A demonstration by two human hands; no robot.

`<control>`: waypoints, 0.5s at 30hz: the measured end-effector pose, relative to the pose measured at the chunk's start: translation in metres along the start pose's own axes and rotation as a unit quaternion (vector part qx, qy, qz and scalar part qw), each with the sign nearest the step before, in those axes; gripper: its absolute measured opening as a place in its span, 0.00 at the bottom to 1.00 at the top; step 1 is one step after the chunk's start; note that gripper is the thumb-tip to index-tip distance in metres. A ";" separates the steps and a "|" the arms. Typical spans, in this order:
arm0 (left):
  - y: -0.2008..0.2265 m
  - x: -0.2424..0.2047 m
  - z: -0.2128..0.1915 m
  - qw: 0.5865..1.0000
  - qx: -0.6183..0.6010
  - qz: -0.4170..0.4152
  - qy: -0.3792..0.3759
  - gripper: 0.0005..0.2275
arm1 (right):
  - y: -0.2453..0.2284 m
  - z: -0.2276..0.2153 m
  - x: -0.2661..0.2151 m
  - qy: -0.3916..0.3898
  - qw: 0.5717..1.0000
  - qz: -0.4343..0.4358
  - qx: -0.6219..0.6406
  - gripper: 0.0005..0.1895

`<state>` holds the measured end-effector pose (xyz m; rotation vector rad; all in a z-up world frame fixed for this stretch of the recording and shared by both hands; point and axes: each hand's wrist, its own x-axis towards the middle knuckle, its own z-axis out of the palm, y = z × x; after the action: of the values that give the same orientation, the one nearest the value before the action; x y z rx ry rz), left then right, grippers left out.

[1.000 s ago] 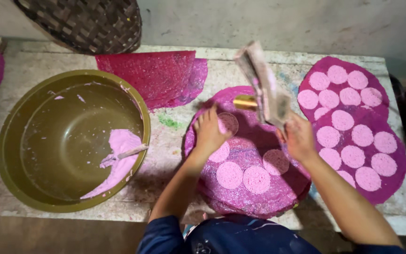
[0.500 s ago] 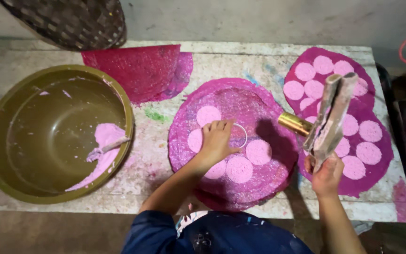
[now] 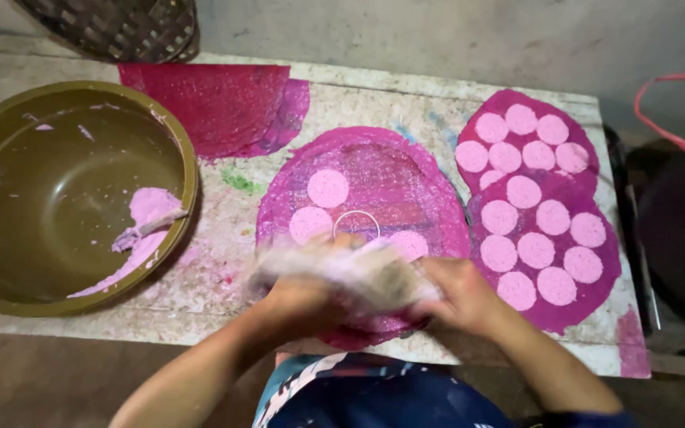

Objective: The person scoops pink dough from a bowl and presses it into a handheld circular mold. They then press the mold onto a pink glittery sheet to form round cake shapes, repeating the process to fill the sheet.

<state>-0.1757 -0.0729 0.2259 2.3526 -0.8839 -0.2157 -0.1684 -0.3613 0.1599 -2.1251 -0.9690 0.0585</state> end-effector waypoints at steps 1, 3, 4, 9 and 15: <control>0.017 -0.003 -0.011 0.998 -0.018 0.011 -0.053 0.17 | -0.020 -0.005 0.013 -0.019 0.998 -0.053 -0.036 0.27; 0.043 -0.013 -0.032 0.989 -0.047 0.037 -0.133 0.15 | -0.061 -0.018 0.043 -0.057 0.980 -0.161 -0.106 0.28; 0.052 -0.020 -0.041 0.984 -0.058 0.047 -0.160 0.15 | -0.077 -0.025 0.065 -0.076 0.965 -0.223 -0.116 0.25; 0.042 -0.087 -0.071 0.970 -0.064 -0.007 -0.233 0.12 | -0.130 -0.026 0.159 -0.170 0.834 -0.512 -0.118 0.29; -0.024 -0.204 -0.061 0.994 -0.018 -0.048 -0.097 0.13 | -0.179 0.045 0.166 -0.435 0.863 -0.193 0.168 0.30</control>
<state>-0.2972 0.1014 0.2488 2.3721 -0.8487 -0.5019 -0.1774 -0.1515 0.2924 -1.5079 -1.7301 0.9798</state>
